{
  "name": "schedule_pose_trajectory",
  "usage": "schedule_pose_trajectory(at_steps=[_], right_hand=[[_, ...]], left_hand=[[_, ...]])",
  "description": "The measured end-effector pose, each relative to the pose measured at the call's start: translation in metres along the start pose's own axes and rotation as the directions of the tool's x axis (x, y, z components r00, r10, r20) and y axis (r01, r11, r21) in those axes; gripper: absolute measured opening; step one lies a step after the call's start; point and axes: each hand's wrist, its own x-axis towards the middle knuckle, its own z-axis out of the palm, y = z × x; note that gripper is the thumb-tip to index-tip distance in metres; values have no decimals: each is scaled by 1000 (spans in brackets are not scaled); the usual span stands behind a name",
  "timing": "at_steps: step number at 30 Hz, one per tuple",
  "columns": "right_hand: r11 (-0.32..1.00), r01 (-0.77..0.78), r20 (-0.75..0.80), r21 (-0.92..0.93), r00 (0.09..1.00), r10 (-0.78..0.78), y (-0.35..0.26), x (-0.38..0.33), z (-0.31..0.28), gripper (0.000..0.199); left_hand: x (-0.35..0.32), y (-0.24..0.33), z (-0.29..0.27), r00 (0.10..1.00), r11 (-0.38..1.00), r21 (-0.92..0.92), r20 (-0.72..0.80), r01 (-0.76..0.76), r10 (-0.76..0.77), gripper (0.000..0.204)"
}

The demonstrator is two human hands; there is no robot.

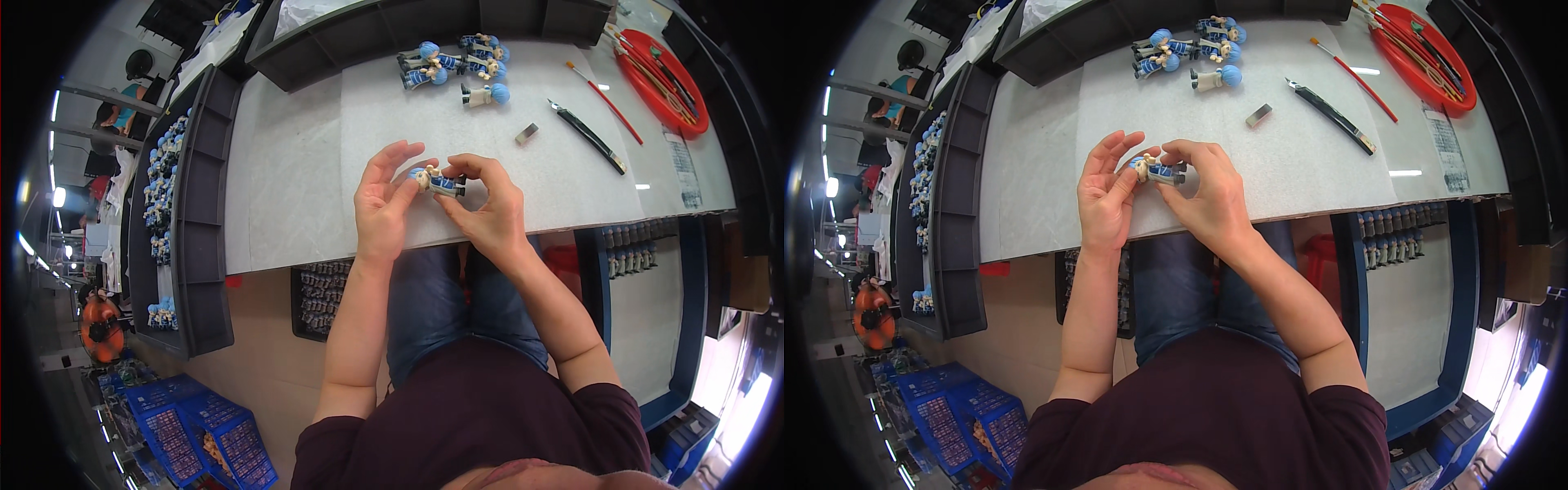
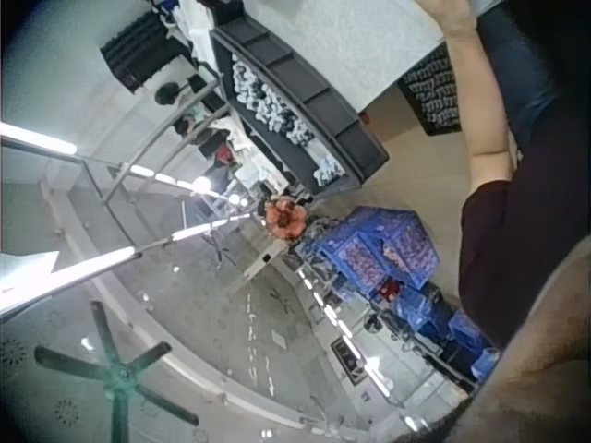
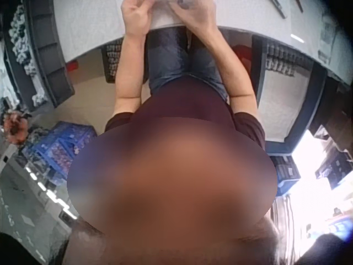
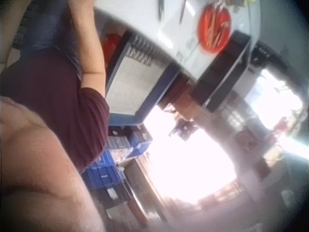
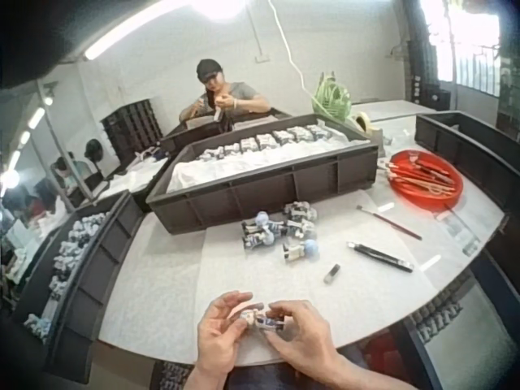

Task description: The person assembles small blue and white figurines by hand. They pick up individual figures, attach small red accessories to them, and place the completed units into a blue storage tray. The process is repeated for multiple figures throughout the clip.

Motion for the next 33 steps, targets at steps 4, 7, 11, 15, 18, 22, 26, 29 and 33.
schedule_pose_trajectory(at_steps=[4, 7, 11, 15, 18, 22, 26, 29, 33], right_hand=[[999, 37, 26, -11, 999, -37, -3, 1, 0, 40], [995, 90, 41, -48, 995, -88, -3, 2, 0, 39], [962, 253, 9, -104, 967, -253, 5, 4, -6, 38], [977, 215, -96, 11, 972, -213, 1, -2, -25, 36], [974, 203, -290, -98, 931, -223, 7, -4, -100, 36], [947, -104, -734, -305, 659, -164, 53, -25, -223, 27], [928, -324, -944, -184, 321, -75, 127, -83, -348, 19], [672, -732, -972, -117, 224, 75, 212, -159, -405, 24], [328, -932, -949, -152, 230, 214, 262, -201, -413, 28]], left_hand=[[-2, 3, -1, 1000, 1000, 25, -14, 8, -7, 43], [0, 1, -2, 1000, 1000, 10, 8, -6, 6, 44], [3, -1, 3, 1000, 999, 46, 1, -22, 22, 43], [-3, -6, -6, 998, 995, 83, 26, -59, 57, 40], [0, -10, 2, 997, 988, 148, 66, -41, 32, 41], [-4, -9, 3, 999, 975, 222, 28, -21, 15, 41], [-5, -6, 6, 1000, 959, 281, 17, -21, 17, 38], [-3, -6, 4, 999, 950, 312, 30, -18, 9, 36], [-2, -6, 5, 1000, 940, 341, 23, -7, -1, 34]])
